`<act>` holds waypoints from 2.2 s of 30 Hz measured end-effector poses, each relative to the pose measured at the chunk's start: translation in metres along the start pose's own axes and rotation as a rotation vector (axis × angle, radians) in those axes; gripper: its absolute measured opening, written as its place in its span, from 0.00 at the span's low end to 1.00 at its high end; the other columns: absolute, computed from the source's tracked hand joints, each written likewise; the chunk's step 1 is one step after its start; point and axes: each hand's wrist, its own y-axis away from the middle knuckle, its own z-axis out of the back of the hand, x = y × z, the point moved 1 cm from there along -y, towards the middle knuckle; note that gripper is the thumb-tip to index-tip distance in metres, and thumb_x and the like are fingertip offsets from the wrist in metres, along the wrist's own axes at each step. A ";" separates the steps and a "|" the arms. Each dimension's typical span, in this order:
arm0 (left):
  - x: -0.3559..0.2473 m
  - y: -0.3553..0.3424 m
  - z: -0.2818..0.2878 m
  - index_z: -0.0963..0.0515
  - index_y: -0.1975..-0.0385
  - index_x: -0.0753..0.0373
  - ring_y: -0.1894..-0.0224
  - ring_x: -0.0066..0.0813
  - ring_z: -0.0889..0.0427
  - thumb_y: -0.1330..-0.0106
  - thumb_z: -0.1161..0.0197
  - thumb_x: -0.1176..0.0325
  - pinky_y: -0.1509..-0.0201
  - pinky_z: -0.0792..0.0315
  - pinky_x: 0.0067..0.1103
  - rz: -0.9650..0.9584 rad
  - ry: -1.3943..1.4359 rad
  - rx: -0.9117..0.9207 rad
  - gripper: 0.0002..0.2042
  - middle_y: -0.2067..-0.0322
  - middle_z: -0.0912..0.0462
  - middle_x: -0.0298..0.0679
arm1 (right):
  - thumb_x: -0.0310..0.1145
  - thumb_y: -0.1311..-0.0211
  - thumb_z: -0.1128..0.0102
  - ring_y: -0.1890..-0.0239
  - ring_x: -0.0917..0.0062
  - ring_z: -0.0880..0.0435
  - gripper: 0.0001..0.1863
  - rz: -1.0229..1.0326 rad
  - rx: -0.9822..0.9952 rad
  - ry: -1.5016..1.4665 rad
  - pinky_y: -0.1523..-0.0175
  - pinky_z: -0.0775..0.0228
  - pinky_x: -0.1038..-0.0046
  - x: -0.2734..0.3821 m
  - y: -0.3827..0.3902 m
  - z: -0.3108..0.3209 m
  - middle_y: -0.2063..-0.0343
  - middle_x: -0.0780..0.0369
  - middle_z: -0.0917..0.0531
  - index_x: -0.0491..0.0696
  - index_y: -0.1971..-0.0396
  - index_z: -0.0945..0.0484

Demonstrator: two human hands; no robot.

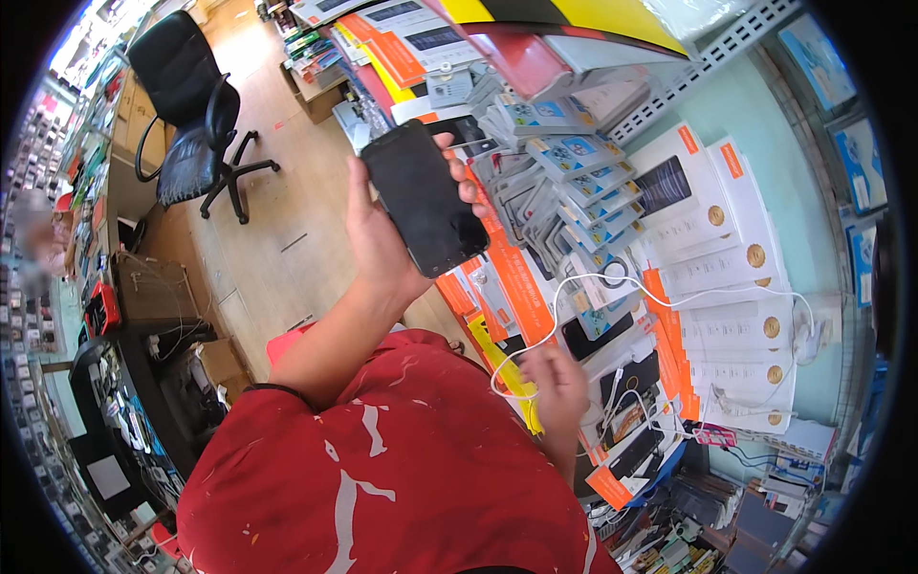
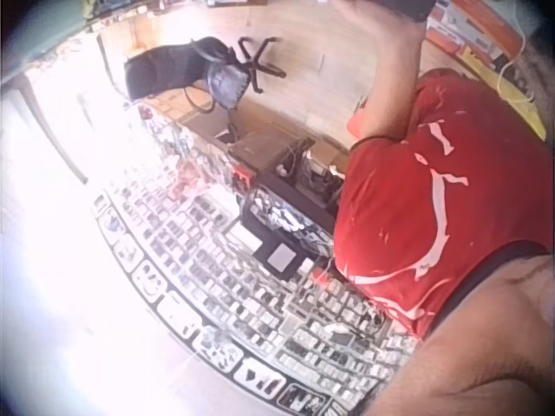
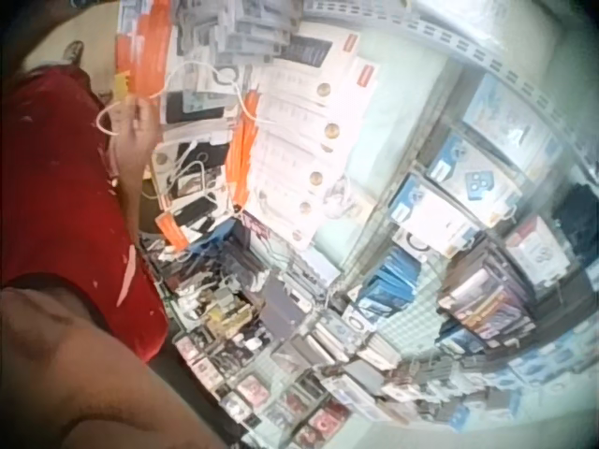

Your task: The person disassembles a smartphone using a screwdriver and a prying tool, removes the back cover, disconnects internal cables, and extracts the battery. The person then reassembles the phone and places it on the workbench.

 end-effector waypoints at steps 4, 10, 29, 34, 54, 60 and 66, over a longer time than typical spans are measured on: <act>-0.002 0.008 0.003 0.34 0.22 0.67 0.51 0.42 0.20 0.13 0.68 0.33 0.43 0.20 0.44 0.084 0.058 -0.015 0.42 0.48 0.20 0.48 | 0.34 0.16 0.37 0.69 0.87 0.22 0.15 -0.142 -0.334 0.059 0.60 0.27 0.81 -0.004 -0.029 0.041 0.71 0.68 0.17 0.40 0.42 0.13; -0.005 0.020 0.015 0.34 0.22 0.65 0.50 0.44 0.19 0.11 0.67 0.37 0.43 0.17 0.45 0.136 0.036 -0.110 0.38 0.44 0.20 0.50 | 0.36 0.20 0.31 0.69 0.86 0.21 0.23 -0.142 -0.609 0.271 0.64 0.24 0.77 -0.022 -0.040 0.079 0.65 0.65 0.12 0.42 0.33 0.16; -0.004 0.034 0.012 0.30 0.26 0.62 0.43 0.54 0.16 0.12 0.65 0.37 0.34 0.18 0.57 0.151 0.014 -0.255 0.35 0.42 0.18 0.54 | 0.31 0.23 0.30 0.44 0.66 0.13 0.17 0.147 -0.673 0.618 0.45 0.19 0.66 -0.006 -0.018 0.068 0.43 0.54 0.12 0.39 0.40 0.14; 0.003 0.041 0.007 0.47 0.14 0.43 0.42 0.49 0.15 0.14 0.61 0.32 0.34 0.18 0.59 0.066 -0.183 -0.162 0.36 0.43 0.20 0.49 | 0.25 0.26 0.30 0.47 0.73 0.12 0.20 0.161 -0.378 0.232 0.45 0.19 0.70 0.009 -0.018 0.031 0.43 0.55 0.13 0.39 0.38 0.15; 0.017 0.062 0.002 0.77 0.12 0.58 0.45 0.29 0.23 0.33 0.48 0.17 0.36 0.25 0.29 0.126 -0.726 0.281 0.67 0.45 0.27 0.38 | 0.37 0.30 0.22 0.39 0.65 0.13 0.33 0.310 0.090 -0.169 0.37 0.17 0.66 0.064 -0.036 -0.023 0.30 0.45 0.24 0.33 0.33 0.21; 0.018 0.057 0.007 0.75 0.11 0.58 0.50 0.26 0.25 0.35 0.48 0.16 0.44 0.27 0.27 0.119 -0.743 0.344 0.68 0.48 0.26 0.38 | 0.40 0.29 0.21 0.38 0.64 0.14 0.35 0.311 0.102 -0.178 0.35 0.17 0.64 0.063 -0.037 -0.023 0.30 0.45 0.25 0.33 0.32 0.22; 0.022 0.051 0.007 0.70 0.11 0.60 0.53 0.28 0.21 0.33 0.49 0.17 0.47 0.24 0.27 0.055 -0.707 0.313 0.66 0.50 0.23 0.40 | 0.45 0.30 0.20 0.34 0.61 0.15 0.38 0.256 0.165 -0.203 0.34 0.18 0.62 0.075 -0.036 -0.027 0.29 0.46 0.27 0.34 0.31 0.22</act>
